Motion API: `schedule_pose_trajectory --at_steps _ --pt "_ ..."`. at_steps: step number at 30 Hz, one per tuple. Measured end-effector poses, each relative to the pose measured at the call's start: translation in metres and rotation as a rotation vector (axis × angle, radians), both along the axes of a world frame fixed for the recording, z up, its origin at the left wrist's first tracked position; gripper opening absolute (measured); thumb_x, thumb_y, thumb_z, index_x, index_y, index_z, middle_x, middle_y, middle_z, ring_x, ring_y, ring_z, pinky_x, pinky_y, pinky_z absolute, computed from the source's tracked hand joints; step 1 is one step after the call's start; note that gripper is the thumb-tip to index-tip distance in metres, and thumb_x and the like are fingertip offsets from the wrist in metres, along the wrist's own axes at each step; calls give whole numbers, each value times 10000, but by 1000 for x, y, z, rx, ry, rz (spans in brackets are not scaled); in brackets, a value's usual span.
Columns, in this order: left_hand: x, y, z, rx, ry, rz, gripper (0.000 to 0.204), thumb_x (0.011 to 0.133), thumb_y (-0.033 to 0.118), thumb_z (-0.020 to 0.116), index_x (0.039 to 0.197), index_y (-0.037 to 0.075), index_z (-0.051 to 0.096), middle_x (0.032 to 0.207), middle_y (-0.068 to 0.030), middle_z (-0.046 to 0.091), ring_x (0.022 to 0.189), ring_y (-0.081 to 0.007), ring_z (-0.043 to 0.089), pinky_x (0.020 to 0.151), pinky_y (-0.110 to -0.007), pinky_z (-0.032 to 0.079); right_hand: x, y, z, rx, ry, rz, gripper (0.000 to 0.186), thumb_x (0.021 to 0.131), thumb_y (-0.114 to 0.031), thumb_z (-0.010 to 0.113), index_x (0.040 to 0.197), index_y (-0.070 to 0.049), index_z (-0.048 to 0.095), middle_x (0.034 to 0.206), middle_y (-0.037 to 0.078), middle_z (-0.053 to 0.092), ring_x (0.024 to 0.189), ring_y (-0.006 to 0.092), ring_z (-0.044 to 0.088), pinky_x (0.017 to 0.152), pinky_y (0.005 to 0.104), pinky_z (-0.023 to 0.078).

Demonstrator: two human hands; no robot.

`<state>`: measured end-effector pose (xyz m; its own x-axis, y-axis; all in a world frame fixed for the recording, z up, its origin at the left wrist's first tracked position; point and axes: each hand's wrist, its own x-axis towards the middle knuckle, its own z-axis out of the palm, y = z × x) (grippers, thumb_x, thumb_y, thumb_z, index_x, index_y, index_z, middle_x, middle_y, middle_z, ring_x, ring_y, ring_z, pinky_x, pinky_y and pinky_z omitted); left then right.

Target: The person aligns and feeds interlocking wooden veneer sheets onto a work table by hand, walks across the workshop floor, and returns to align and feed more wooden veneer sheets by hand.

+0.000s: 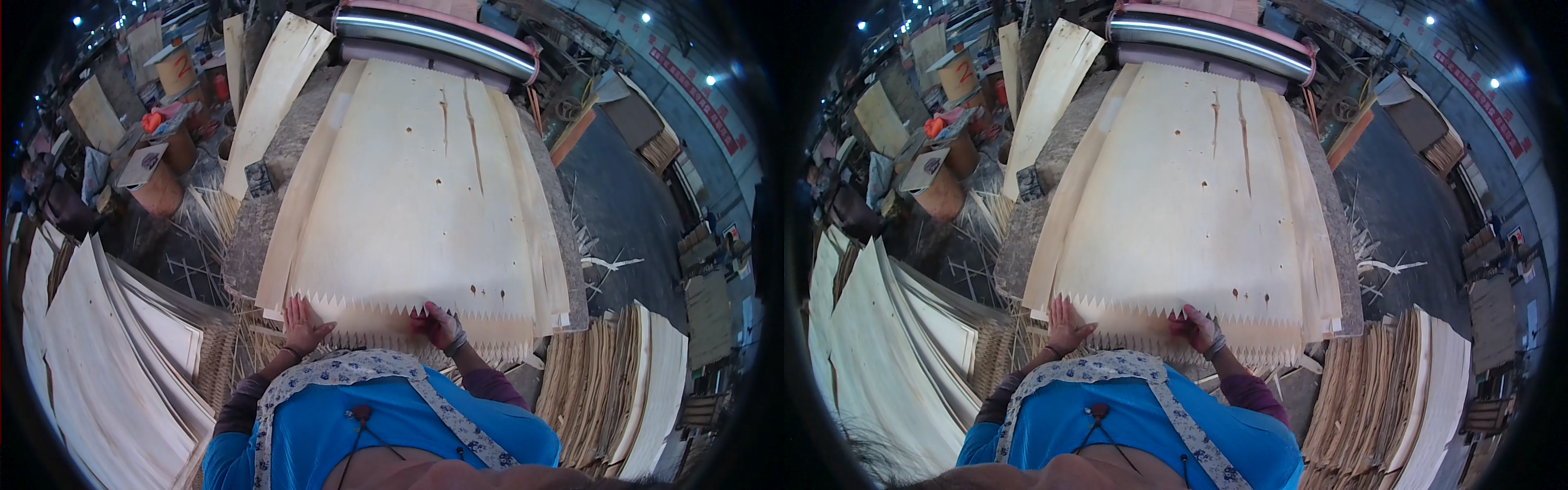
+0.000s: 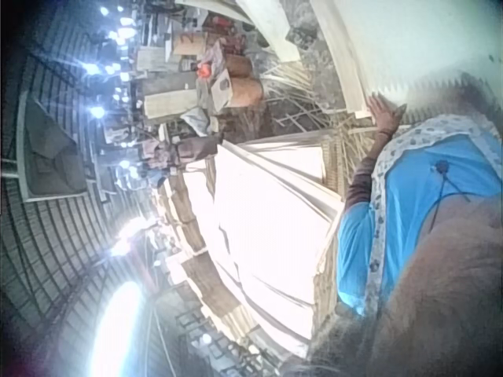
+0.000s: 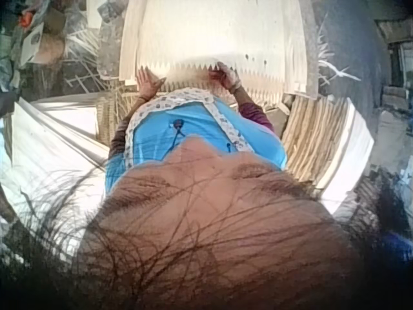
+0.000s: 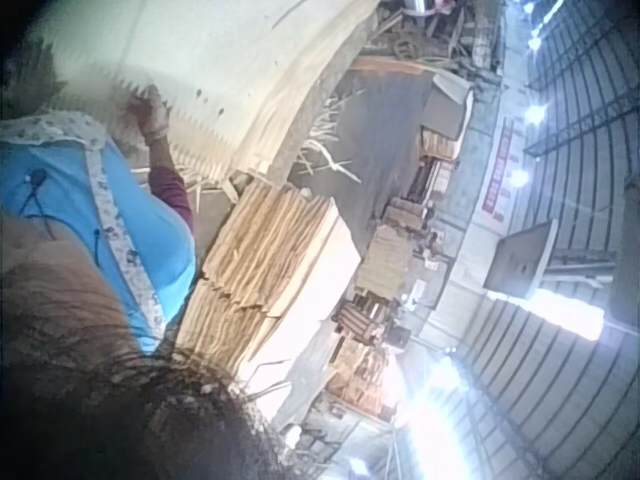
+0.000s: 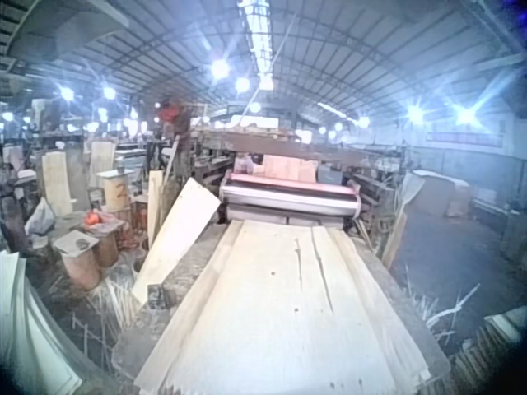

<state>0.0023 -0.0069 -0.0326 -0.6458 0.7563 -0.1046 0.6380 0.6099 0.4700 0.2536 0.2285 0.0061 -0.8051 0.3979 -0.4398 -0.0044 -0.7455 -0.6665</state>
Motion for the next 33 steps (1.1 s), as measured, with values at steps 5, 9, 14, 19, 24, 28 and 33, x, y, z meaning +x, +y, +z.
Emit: schedule_pose_trajectory --at_steps 5,9,14,19,24,28,33 --pt "-2 -1 -10 47 -17 67 1114 629 557 662 1335 -72 74 1393 -276 71 1313 -384 30 1070 -446 41 -3 -4 9 20 7 -35 375 875 -400 461 1017 -67 559 881 68 609 746 177 589 727 352 469" --pt "-4 0 -8 51 -33 78 1141 605 548 687 1332 -74 65 1389 -289 51 1308 -398 21 1070 -447 52 -3 -3 6 1 18 -67 383 875 -405 461 1029 -67 553 888 74 613 737 174 595 724 351 470" --pt "-5 -3 -10 77 -33 60 1129 598 548 692 1329 -69 93 1389 -288 61 1305 -407 26 1069 -448 62 -2 -4 3 34 39 -62 353 860 -376 504 1009 -63 566 885 69 620 726 174 598 731 334 466" --pt "-6 -4 -16 82 -13 59 1115 597 546 694 1328 -67 116 1387 -289 73 1305 -403 37 1067 -450 69 0 -2 -1 77 1 -49 363 841 -385 533 1002 -63 575 902 63 618 782 175 595 742 355 471" --pt "-6 -4 -17 118 3 57 1116 596 549 693 1331 -61 118 1389 -284 82 1306 -399 46 1064 -456 75 0 -3 2 45 -11 -65 348 843 -373 532 999 -66 573 901 69 618 781 181 597 744 357 467" --pt "-5 -5 -17 113 5 61 1116 593 554 693 1331 -57 120 1391 -278 87 1307 -395 51 1062 -461 79 -1 -2 -1 27 6 -67 334 846 -364 527 991 -65 568 900 74 617 788 182 595 744 358 466" --pt "-4 -5 -13 116 13 65 1111 589 554 696 1328 -56 132 1389 -278 93 1305 -395 64 1059 -465 93 -2 -4 2 -14 35 -84 300 849 -317 532 999 -62 582 891 75 634 724 175 617 719 334 482"
